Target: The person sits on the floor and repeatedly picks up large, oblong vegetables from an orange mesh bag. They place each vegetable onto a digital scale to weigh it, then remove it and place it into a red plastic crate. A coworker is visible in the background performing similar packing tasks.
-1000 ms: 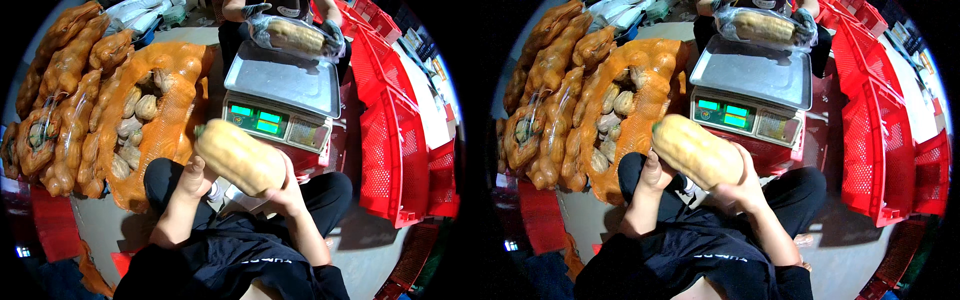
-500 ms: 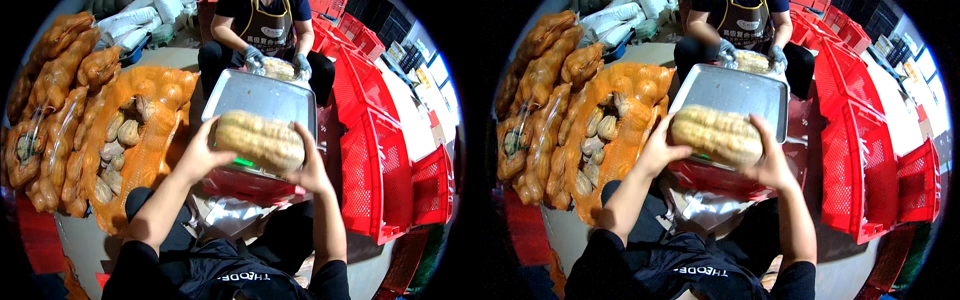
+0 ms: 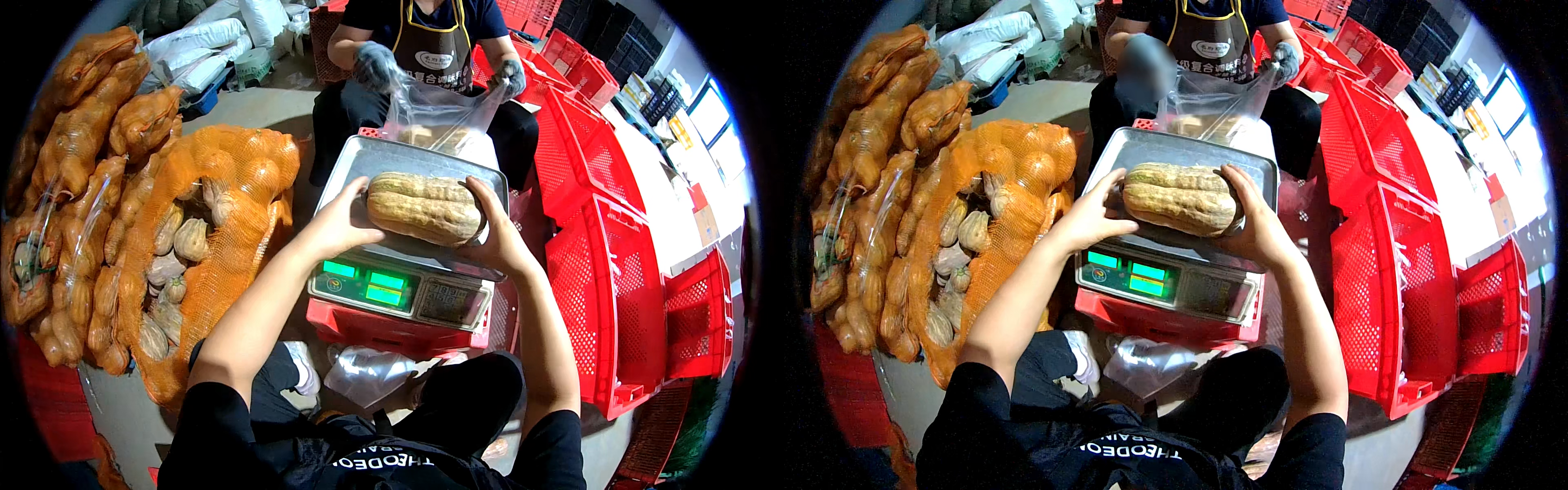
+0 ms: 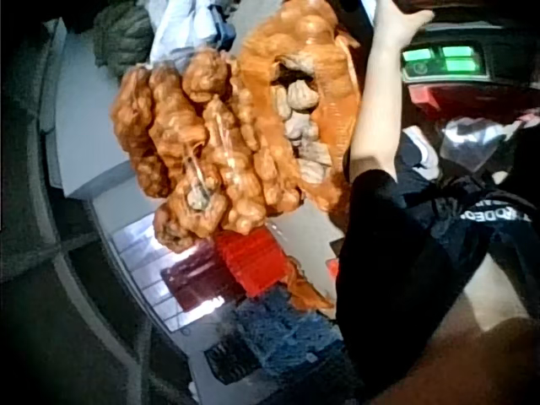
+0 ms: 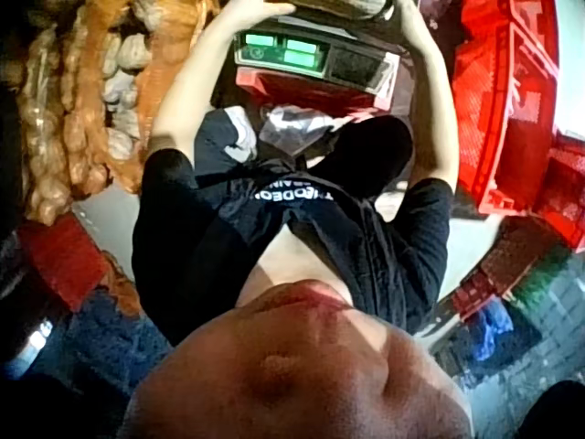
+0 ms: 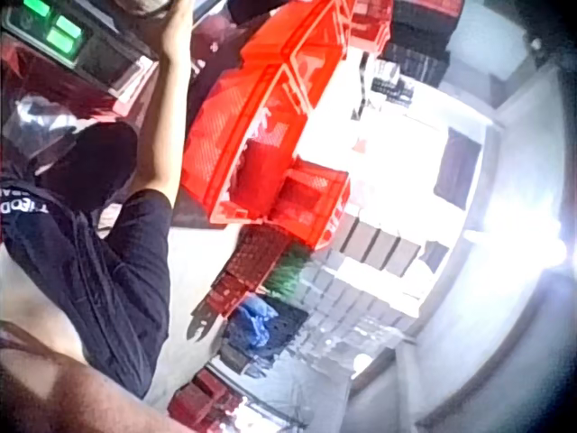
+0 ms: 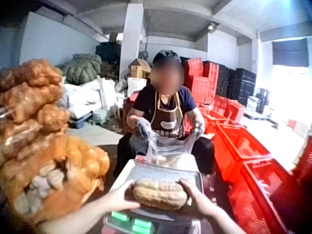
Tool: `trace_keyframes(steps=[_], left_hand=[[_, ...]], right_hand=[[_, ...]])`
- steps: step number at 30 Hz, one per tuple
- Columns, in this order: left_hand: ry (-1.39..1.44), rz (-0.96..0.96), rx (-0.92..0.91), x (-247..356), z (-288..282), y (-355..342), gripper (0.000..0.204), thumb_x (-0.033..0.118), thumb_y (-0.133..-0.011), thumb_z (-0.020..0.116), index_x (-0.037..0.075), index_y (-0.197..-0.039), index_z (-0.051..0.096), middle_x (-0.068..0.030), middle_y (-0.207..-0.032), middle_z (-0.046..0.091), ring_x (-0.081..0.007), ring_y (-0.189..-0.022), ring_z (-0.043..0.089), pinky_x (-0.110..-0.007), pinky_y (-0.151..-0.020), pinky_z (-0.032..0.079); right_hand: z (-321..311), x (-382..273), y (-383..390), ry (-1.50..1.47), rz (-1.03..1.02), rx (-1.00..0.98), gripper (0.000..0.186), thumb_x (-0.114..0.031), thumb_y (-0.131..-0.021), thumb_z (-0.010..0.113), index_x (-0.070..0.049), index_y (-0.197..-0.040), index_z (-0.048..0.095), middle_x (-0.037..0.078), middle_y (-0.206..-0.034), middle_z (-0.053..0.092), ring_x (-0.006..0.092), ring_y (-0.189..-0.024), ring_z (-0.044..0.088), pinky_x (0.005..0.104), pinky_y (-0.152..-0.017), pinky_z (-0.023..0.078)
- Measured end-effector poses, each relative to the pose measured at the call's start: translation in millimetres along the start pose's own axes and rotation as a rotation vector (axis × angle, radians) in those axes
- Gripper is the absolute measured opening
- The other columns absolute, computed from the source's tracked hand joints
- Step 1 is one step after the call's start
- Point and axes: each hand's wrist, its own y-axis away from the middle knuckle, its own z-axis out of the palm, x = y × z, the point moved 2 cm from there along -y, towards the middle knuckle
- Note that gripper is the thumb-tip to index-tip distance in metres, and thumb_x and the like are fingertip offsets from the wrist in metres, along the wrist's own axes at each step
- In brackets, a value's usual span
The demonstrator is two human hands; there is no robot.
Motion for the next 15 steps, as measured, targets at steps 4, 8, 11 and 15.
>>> trace_keyframes(steps=[4,8,11,15], left_hand=[[0.120,0.173,0.272,-4.8,-29.5,43.2,0.015,-0.006,-0.071,0.048,-0.002,-0.079,0.060,-0.0183,-0.117,0.054,-0.0239,-0.114,0.050,-0.034,-0.091,0.042],[0.326,0.062,0.155,-7.0,-14.0,118.7,0.014,-0.004,-0.071,0.042,0.001,-0.060,0.049,-0.0150,-0.105,0.059,-0.0211,-0.097,0.053,-0.029,-0.086,0.039],[0.465,-0.271,0.093,-21.2,30.1,188.5,0.016,0.003,-0.082,0.048,0.001,-0.067,0.055,-0.0099,-0.091,0.060,-0.0164,-0.087,0.055,-0.027,-0.080,0.041],[0.302,-0.390,-0.169,-10.6,84.6,238.7,0.017,0.015,-0.090,0.057,0.000,-0.082,0.062,-0.0027,-0.076,0.058,-0.0104,-0.072,0.054,-0.025,-0.066,0.044]], right_hand=[[-12.5,8.6,19.7,-0.204,0.134,0.066,0.101,0.003,-0.056,0.079,-0.008,-0.141,0.027,0.014,-0.143,0.033,0.0289,-0.132,0.034,0.0389,-0.109,0.028],[-27.8,11.2,77.5,-0.394,0.345,0.469,0.056,0.006,-0.076,0.065,-0.001,-0.128,0.044,0.013,-0.122,0.054,0.0209,-0.112,0.053,0.0315,-0.092,0.045],[9.5,-43.9,126.7,-0.328,0.513,0.574,0.028,0.004,-0.081,0.059,0.003,-0.109,0.055,0.010,-0.106,0.062,0.0182,-0.094,0.059,0.0296,-0.085,0.048],[124.4,-118.2,178.9,-0.926,0.846,-0.141,0.021,-0.007,-0.084,0.065,-0.002,-0.105,0.064,0.001,-0.087,0.063,0.0096,-0.079,0.057,0.0238,-0.074,0.048]])
